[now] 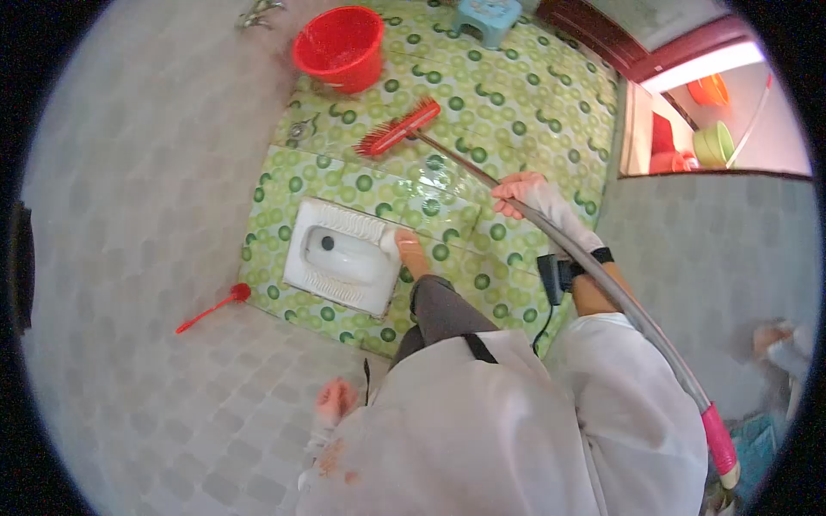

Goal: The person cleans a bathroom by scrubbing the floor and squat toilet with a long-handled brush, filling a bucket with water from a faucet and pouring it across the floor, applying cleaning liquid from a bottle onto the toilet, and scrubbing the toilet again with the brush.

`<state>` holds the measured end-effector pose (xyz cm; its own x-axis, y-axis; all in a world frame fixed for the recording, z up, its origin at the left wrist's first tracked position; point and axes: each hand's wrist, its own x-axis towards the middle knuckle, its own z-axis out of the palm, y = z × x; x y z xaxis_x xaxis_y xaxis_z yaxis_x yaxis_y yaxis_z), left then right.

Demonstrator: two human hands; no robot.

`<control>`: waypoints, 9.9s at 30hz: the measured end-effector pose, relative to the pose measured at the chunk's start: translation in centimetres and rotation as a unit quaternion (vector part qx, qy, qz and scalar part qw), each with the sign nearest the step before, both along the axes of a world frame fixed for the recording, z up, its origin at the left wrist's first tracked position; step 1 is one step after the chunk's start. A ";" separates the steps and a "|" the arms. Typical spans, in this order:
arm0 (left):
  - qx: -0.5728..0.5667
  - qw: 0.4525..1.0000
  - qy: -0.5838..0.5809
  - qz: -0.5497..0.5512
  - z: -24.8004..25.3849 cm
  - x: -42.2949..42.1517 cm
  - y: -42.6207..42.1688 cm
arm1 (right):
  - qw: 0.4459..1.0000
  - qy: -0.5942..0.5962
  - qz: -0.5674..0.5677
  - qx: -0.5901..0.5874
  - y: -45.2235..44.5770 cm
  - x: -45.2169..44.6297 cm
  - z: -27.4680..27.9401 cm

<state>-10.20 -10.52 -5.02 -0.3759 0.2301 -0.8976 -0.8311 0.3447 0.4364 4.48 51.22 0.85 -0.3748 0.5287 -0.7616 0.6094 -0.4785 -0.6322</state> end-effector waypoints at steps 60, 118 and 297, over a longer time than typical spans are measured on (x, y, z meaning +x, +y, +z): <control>0.189 0.527 0.568 -0.603 9.6 19.6 68.9 | 0.829 0.366 -0.383 -0.178 15.2 21.1 7.3; 0.435 0.053 0.308 -0.844 11.9 40.7 90.1 | 0.717 -0.112 -0.436 0.532 -0.4 36.4 35.5; 0.011 0.711 0.689 0.142 9.9 -38.2 39.5 | 0.761 -0.256 0.544 0.242 28.1 -31.7 -20.5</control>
<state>-48.43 28.95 4.84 -0.9289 -0.0227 0.3696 0.3550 0.2295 0.9063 -27.21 79.29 -19.61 -0.5112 0.3821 -0.7699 0.7039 0.7001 -0.1200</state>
